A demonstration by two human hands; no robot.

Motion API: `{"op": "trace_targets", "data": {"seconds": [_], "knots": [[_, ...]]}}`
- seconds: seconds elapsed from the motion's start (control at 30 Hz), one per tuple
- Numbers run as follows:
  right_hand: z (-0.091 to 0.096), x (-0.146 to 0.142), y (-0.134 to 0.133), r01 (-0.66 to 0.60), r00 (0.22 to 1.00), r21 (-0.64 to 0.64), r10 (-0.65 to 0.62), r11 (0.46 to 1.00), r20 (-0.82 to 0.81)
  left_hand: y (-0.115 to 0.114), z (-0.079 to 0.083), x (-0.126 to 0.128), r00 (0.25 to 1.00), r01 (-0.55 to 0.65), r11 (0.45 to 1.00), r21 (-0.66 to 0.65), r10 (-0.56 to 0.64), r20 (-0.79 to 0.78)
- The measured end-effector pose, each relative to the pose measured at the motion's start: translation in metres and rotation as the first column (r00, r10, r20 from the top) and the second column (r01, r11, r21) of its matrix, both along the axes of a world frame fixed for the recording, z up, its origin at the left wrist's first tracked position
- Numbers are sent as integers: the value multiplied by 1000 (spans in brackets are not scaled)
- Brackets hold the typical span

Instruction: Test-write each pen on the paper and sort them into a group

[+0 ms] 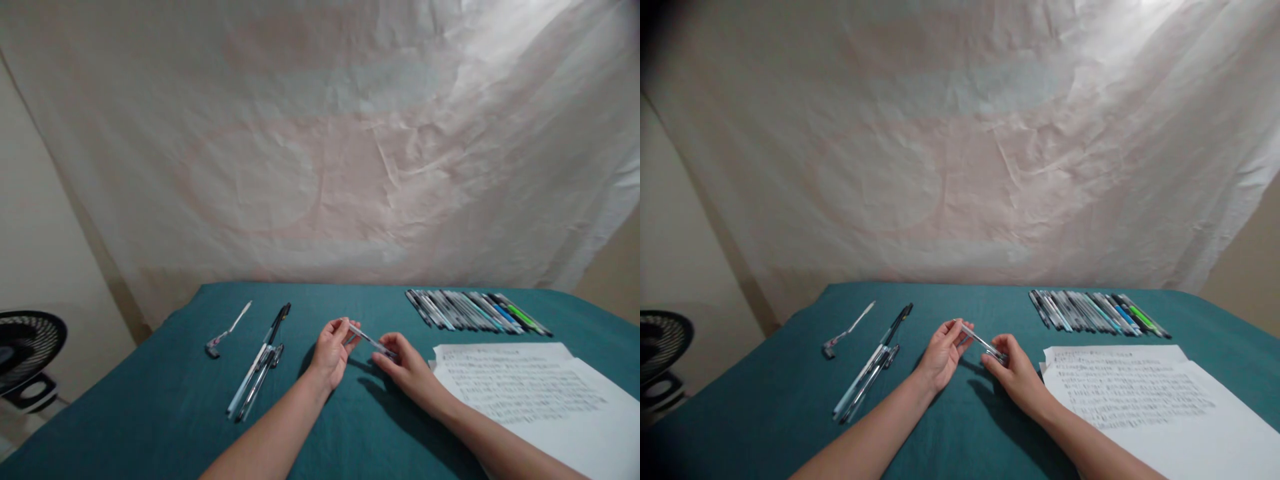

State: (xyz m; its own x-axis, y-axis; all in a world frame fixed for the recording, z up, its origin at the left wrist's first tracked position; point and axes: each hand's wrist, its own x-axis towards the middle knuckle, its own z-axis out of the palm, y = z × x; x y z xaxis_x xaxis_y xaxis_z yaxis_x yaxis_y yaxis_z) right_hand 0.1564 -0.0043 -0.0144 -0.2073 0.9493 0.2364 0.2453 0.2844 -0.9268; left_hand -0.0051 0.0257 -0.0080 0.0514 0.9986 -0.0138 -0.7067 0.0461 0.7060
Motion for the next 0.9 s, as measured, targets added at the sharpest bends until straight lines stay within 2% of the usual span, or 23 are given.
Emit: {"op": "trace_targets", "data": {"seconds": [0.07, 0.13, 0.33, 0.67, 0.9], "knots": [[1, 0, -1, 11, 998, 80, -16, 997, 58, 0, -1, 0, 1000, -27, 1000, -10, 27, -3], [0, 0, -2, 13, 994, 103, -24, 995, 110, 0, -1, 0, 999, -41, 999, -18, 41, -6], [-1, 2, 0, -9, 992, 14, 7, 1000, 123, -1, 2, 0, 1000, -10, 1000, 18, 10, 2], [5, 4, 2, -90, 993, -44, 93, 995, 76, -2, 7, -1, 999, 49, 999, 22, -49, 11], [0, 0, -2, -18, 998, 39, 15, 999, 66, 0, 4, -1, 1000, -6, 999, -36, 7, 27]]}}
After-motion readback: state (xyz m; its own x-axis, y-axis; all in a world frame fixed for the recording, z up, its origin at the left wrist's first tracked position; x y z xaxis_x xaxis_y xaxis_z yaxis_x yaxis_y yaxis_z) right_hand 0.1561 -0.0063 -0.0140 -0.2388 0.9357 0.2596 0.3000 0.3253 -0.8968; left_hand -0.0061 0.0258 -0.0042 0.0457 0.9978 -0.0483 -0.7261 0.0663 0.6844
